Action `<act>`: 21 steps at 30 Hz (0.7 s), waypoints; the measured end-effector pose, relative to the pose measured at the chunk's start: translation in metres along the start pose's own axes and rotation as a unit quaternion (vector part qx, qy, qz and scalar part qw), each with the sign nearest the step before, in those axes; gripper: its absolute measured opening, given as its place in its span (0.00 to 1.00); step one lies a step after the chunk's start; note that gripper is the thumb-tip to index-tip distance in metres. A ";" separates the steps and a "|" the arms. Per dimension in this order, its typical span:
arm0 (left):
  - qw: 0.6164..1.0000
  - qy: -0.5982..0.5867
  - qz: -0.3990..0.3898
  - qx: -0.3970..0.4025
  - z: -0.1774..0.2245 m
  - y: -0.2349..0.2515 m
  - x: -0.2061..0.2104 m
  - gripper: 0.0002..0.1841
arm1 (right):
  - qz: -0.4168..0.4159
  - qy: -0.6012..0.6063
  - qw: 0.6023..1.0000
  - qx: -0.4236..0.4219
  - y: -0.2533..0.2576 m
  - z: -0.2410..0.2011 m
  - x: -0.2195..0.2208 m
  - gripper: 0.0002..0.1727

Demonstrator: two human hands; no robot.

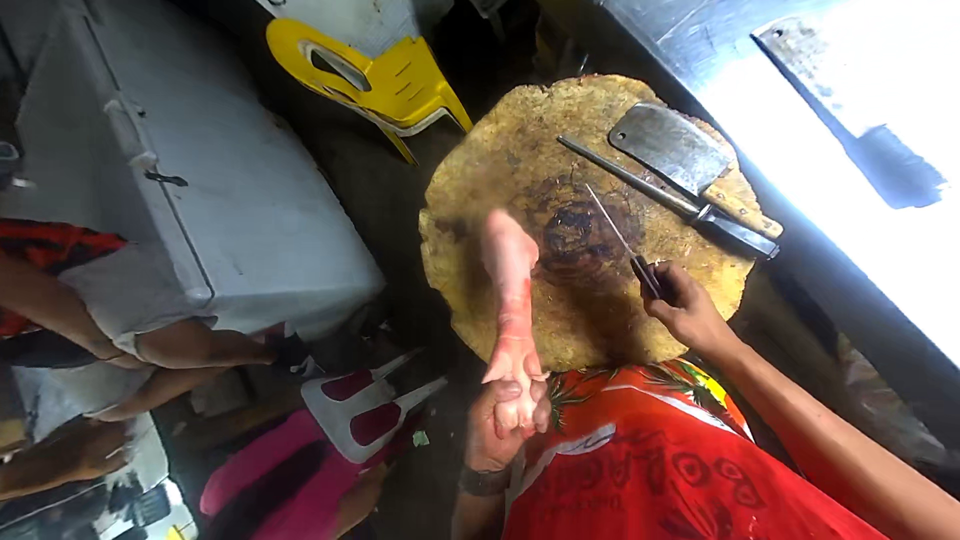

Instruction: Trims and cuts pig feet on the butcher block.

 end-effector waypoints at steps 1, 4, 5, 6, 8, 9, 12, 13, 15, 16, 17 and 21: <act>1.000 0.019 0.004 -0.006 -0.005 0.000 -0.001 0.18 | -0.020 0.042 0.999 0.000 -0.008 -0.009 0.009 0.19; 0.999 0.038 0.006 -0.016 -0.009 0.007 0.005 0.19 | 0.001 -0.062 0.998 0.033 -0.010 -0.019 0.021 0.17; 0.999 0.034 0.011 -0.015 -0.009 0.010 0.008 0.19 | 0.026 -0.132 0.990 0.040 -0.004 -0.017 0.020 0.18; 0.999 0.026 0.015 -0.012 -0.008 0.014 0.012 0.19 | 0.044 -0.197 0.978 0.046 0.004 -0.012 0.017 0.20; 1.000 0.010 0.024 -0.006 -0.007 0.020 0.018 0.19 | 0.056 -0.283 0.955 0.066 0.020 0.004 0.011 0.25; 1.000 0.006 0.027 -0.003 -0.007 0.023 0.020 0.20 | 0.055 -0.317 0.944 0.076 0.026 0.012 0.007 0.26; 1.000 0.005 0.023 0.003 -0.003 0.030 0.027 0.21 | 0.053 -0.372 0.922 0.088 0.030 0.020 -0.002 0.28; 1.000 0.008 0.024 0.003 -0.002 0.032 0.028 0.22 | 0.060 -0.377 0.921 0.078 0.028 0.016 -0.004 0.28; 1.000 0.018 0.024 0.003 -0.003 0.035 0.029 0.22 | 0.066 -0.339 0.937 0.049 0.018 -0.005 -0.005 0.27; 0.999 0.028 0.025 0.005 -0.004 0.037 0.030 0.22 | 0.053 -0.291 0.954 0.038 0.012 -0.024 -0.003 0.25; 0.999 0.038 0.026 0.005 -0.006 0.039 0.031 0.22 | 0.023 -0.227 0.973 0.033 0.004 -0.046 0.004 0.24; 0.992 0.111 0.060 0.021 -0.014 0.045 0.037 0.12 | -0.172 -0.012 0.983 0.060 -0.023 -0.126 0.048 0.29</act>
Point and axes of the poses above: each hand's wrist, its own y-axis towards the middle knuckle, its own x-axis out of the palm, z = x × y, the point moved 8 cm from there along y, towards the middle knuckle, and after that the axes turned 6 degrees about -y, right-handed, at the moved point
